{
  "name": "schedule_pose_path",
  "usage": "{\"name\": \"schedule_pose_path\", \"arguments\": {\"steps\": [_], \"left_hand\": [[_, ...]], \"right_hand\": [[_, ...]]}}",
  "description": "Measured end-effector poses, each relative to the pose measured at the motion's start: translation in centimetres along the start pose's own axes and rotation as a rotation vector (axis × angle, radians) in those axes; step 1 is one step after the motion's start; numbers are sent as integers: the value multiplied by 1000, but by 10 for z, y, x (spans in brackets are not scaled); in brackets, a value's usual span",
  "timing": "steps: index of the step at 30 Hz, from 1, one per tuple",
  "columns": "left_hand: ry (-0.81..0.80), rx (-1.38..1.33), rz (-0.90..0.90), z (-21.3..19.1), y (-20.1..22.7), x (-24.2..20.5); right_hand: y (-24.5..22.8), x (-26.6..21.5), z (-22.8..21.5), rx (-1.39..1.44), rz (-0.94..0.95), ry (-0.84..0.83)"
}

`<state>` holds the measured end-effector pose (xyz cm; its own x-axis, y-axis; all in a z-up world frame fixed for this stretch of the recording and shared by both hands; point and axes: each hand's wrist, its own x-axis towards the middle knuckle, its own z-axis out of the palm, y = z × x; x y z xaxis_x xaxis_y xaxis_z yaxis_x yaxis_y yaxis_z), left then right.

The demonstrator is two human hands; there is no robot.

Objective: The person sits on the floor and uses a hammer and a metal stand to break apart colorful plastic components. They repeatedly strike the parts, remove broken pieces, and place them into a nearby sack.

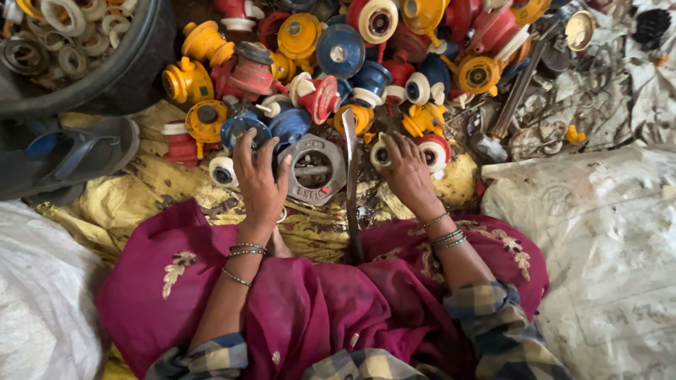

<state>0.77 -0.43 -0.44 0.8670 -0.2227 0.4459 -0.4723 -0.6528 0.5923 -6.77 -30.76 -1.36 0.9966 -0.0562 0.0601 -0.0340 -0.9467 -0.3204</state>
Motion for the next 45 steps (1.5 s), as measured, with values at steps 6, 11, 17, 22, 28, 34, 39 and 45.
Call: {"name": "schedule_pose_path", "arguments": {"steps": [6,11,17,22,28,34,39,45], "left_hand": [[23,-3,-3,-1,-4,-2],[38,8,2,1,-6,1],[34,10,3,4,-8,-1],[52,24,-6,3,-7,4],[42,37,-12,11,-8,6],[31,15,-19,8,-7,8],[73,3,2,8,-10,4],[115,-5,112,-1,-6,-3]], "right_hand": [[51,28,-29,107,231,397],[100,47,-50,21,277,699],[138,84,-64,174,251,758],[145,119,-99,370,232,618],[144,104,-107,916,186,585],[139,108,-101,981,146,716],[112,89,-117,1312,149,789],[43,56,-109,2014,210,426]]}}
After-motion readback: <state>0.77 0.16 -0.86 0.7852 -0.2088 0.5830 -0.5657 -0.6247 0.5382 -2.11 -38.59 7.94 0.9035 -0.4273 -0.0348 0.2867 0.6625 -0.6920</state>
